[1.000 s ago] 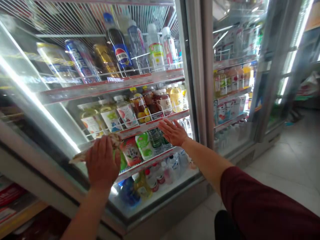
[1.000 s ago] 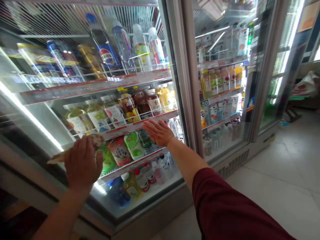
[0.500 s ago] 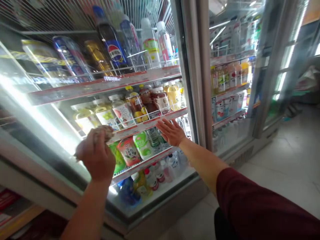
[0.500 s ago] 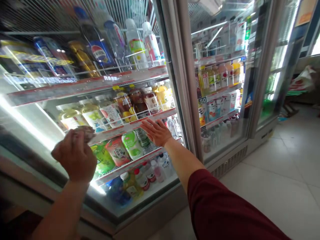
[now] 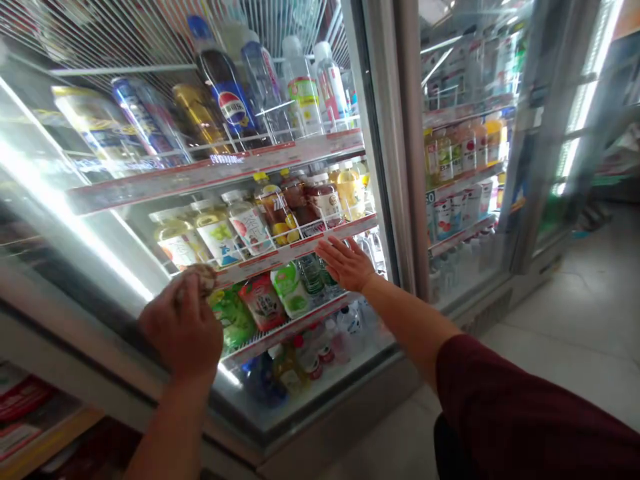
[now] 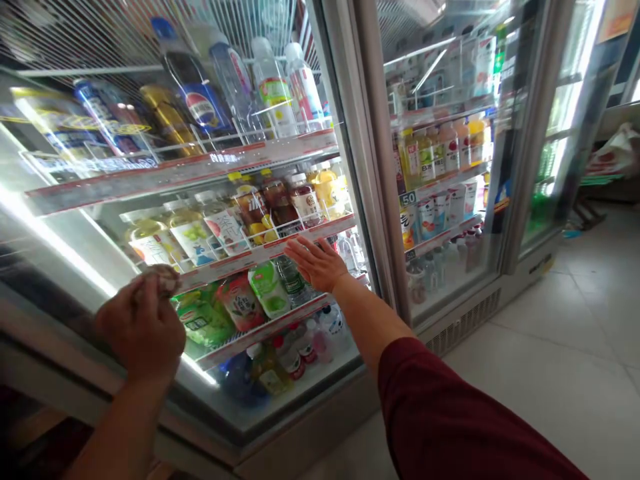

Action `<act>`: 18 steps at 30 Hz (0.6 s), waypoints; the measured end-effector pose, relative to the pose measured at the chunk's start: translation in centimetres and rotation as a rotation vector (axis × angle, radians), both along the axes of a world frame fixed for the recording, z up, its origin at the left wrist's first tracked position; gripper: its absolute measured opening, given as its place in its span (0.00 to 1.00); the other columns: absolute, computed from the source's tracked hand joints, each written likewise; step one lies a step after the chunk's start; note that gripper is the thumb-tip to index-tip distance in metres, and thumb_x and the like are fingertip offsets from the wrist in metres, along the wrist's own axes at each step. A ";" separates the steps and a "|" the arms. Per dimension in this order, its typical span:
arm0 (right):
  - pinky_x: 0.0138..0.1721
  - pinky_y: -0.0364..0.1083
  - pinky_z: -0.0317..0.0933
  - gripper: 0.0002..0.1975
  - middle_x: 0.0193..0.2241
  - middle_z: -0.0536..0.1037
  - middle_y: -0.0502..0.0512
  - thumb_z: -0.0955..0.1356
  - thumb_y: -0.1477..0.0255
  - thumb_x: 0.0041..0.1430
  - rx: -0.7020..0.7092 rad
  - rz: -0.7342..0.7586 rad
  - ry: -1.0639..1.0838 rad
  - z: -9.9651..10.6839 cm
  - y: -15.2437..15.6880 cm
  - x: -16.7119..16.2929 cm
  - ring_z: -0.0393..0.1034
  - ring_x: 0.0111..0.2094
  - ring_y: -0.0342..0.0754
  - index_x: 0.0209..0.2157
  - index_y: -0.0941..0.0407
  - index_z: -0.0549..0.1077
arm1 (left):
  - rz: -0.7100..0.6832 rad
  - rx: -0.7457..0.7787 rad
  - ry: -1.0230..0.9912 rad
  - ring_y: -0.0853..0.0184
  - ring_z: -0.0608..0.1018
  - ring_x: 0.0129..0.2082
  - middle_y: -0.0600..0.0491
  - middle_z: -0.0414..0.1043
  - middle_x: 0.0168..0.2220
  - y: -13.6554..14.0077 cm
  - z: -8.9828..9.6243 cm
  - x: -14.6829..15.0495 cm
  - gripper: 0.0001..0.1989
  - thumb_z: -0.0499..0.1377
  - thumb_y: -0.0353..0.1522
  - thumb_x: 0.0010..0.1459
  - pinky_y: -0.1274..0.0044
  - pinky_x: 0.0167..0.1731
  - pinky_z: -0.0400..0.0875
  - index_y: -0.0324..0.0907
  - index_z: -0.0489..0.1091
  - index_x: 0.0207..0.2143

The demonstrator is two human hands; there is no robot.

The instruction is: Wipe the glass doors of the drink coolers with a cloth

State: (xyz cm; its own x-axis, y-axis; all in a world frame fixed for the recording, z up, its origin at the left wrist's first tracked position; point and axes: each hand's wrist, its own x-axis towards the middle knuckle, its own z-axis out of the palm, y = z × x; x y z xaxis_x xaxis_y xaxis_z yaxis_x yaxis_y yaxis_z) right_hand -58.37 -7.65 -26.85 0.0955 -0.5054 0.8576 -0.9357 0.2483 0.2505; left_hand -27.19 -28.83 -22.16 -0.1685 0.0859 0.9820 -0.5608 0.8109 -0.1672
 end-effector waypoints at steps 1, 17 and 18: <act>0.78 0.59 0.42 0.34 0.73 0.68 0.54 0.65 0.69 0.74 -0.004 0.002 0.001 0.0 0.0 0.0 0.57 0.76 0.54 0.77 0.47 0.55 | -0.006 -0.006 -0.008 0.49 0.75 0.64 0.37 0.73 0.62 0.6 -1.2 -0.2 0.25 0.56 0.29 0.70 0.53 0.63 0.69 0.42 0.70 0.68; 0.78 0.59 0.40 0.30 0.71 0.71 0.55 0.63 0.68 0.76 -0.006 -0.017 0.011 0.2 0.1 0.2 0.60 0.75 0.54 0.76 0.48 0.60 | -0.131 0.082 0.013 0.48 0.72 0.65 0.39 0.71 0.64 1.9 0.1 -3.0 0.24 0.56 0.28 0.70 0.50 0.65 0.64 0.44 0.72 0.66; 0.78 0.58 0.40 0.30 0.71 0.71 0.55 0.63 0.68 0.76 -0.003 -0.020 0.009 0.3 0.1 0.2 0.60 0.75 0.54 0.76 0.48 0.60 | -0.157 0.112 -0.024 0.48 0.72 0.65 0.38 0.71 0.63 2.4 -1.6 -3.2 0.25 0.57 0.27 0.69 0.51 0.64 0.64 0.44 0.71 0.66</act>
State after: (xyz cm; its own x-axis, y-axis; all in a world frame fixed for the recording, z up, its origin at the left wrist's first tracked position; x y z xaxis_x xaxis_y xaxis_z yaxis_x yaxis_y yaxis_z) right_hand -58.19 -7.51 -26.59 0.0931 -0.5048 0.8582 -0.9284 0.2673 0.2580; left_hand -30.34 -26.40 -23.73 -0.1850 0.0032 0.9827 -0.4234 0.9022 -0.0827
